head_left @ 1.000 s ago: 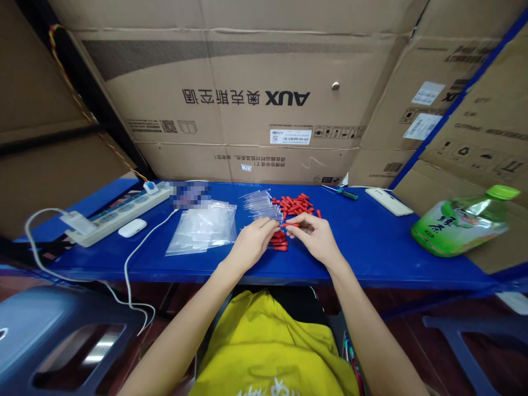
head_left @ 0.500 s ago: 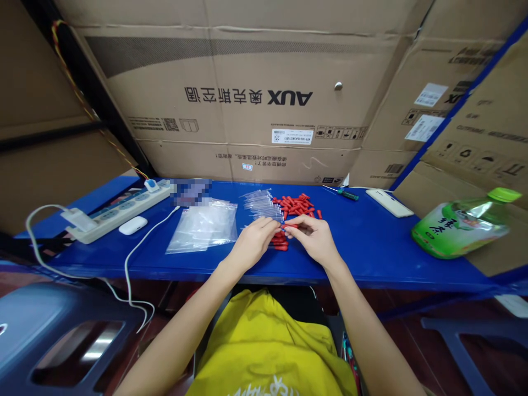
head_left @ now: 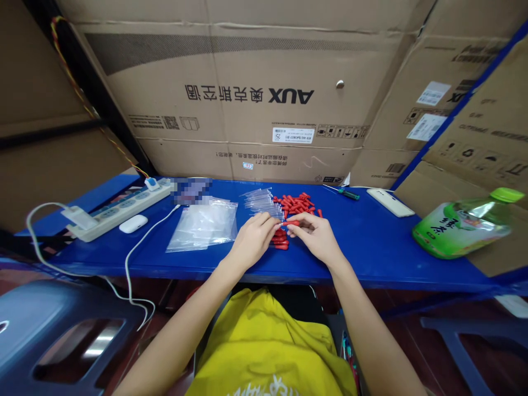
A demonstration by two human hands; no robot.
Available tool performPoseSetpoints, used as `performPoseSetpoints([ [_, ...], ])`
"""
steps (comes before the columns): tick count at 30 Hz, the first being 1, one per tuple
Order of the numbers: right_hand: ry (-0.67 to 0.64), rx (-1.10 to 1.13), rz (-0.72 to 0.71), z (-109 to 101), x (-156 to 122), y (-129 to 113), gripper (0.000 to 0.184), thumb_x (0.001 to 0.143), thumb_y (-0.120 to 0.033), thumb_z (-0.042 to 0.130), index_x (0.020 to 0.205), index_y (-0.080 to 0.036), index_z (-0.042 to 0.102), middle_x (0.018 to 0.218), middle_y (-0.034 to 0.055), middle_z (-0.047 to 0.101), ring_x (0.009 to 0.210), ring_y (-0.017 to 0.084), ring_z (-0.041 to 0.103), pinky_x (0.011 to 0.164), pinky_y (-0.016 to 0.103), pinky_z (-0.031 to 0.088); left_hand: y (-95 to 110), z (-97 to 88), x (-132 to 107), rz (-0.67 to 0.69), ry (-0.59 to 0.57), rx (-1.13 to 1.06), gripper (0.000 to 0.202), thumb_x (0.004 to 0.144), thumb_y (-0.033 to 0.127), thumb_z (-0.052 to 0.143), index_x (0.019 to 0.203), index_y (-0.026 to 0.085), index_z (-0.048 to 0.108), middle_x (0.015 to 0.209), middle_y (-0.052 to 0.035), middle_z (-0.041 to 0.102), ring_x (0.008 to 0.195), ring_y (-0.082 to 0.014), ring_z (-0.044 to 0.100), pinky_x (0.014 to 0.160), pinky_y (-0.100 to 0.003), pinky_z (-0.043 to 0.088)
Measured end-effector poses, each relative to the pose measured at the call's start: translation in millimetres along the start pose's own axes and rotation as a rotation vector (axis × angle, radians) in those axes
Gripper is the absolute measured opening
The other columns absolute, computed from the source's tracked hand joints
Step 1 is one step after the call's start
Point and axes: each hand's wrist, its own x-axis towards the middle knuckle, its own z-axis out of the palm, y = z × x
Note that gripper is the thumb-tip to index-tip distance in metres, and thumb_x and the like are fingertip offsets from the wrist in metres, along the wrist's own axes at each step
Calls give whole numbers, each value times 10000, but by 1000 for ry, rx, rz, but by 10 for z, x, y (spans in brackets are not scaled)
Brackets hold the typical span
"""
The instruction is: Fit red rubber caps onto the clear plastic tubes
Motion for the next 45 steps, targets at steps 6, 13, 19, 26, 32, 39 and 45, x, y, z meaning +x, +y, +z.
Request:
performPoseSetpoints([
  [6, 16, 16, 10, 3, -7, -35, 293, 791, -428, 871, 981, -218, 794, 872, 49, 799, 818, 237, 792, 850, 391, 668, 11, 4, -8, -31, -72, -64, 305, 1128, 299, 367, 1057, 185, 641, 1008, -69, 660, 953, -209, 659, 859, -318, 547],
  [13, 45, 42, 5, 16, -2, -63, 317, 770, -465, 887, 933, -205, 810, 802, 52, 805, 732, 238, 792, 768, 398, 692, 9, 3, -22, -61, -81, -132, 235, 1119, 269, 393, 1092, 203, 617, 996, -51, 690, 910, -189, 684, 799, -274, 531],
  [19, 65, 87, 1, 38, -10, -54, 313, 739, -464, 910, 892, -205, 823, 812, 58, 821, 742, 255, 814, 775, 413, 707, 5, -10, -16, -10, -65, -170, 284, 1123, 263, 369, 1010, 188, 618, 958, -58, 683, 899, -193, 670, 796, -281, 524],
  [26, 69, 108, 18, 62, -22, -62, 324, 716, -470, 925, 873, -205, 825, 824, 62, 827, 751, 269, 821, 781, 425, 714, -3, -1, -17, 4, -66, -171, 303, 1127, 270, 358, 1021, 185, 629, 958, -61, 680, 901, -195, 665, 798, -283, 522],
  [32, 66, 90, 7, 70, -26, -54, 312, 725, -465, 920, 874, -208, 826, 819, 53, 826, 747, 258, 820, 779, 409, 715, -1, -14, -22, 6, -84, -172, 307, 1126, 262, 356, 1019, 187, 634, 939, -58, 666, 873, -188, 651, 778, -274, 506],
  [39, 47, 60, 4, 62, -21, -38, 328, 732, -482, 910, 878, -202, 822, 827, 58, 827, 755, 259, 817, 795, 415, 709, 2, -9, -23, 13, -83, -140, 319, 1129, 266, 349, 1016, 180, 635, 942, -61, 668, 872, -190, 641, 780, -281, 504],
  [45, 17, -4, -11, 48, -24, 8, 277, 785, -460, 878, 904, -218, 817, 854, 57, 829, 802, 270, 818, 845, 426, 693, -5, 5, -21, 15, -95, -74, 347, 1130, 277, 339, 1012, 176, 649, 924, -61, 665, 873, -199, 635, 791, -300, 518],
])
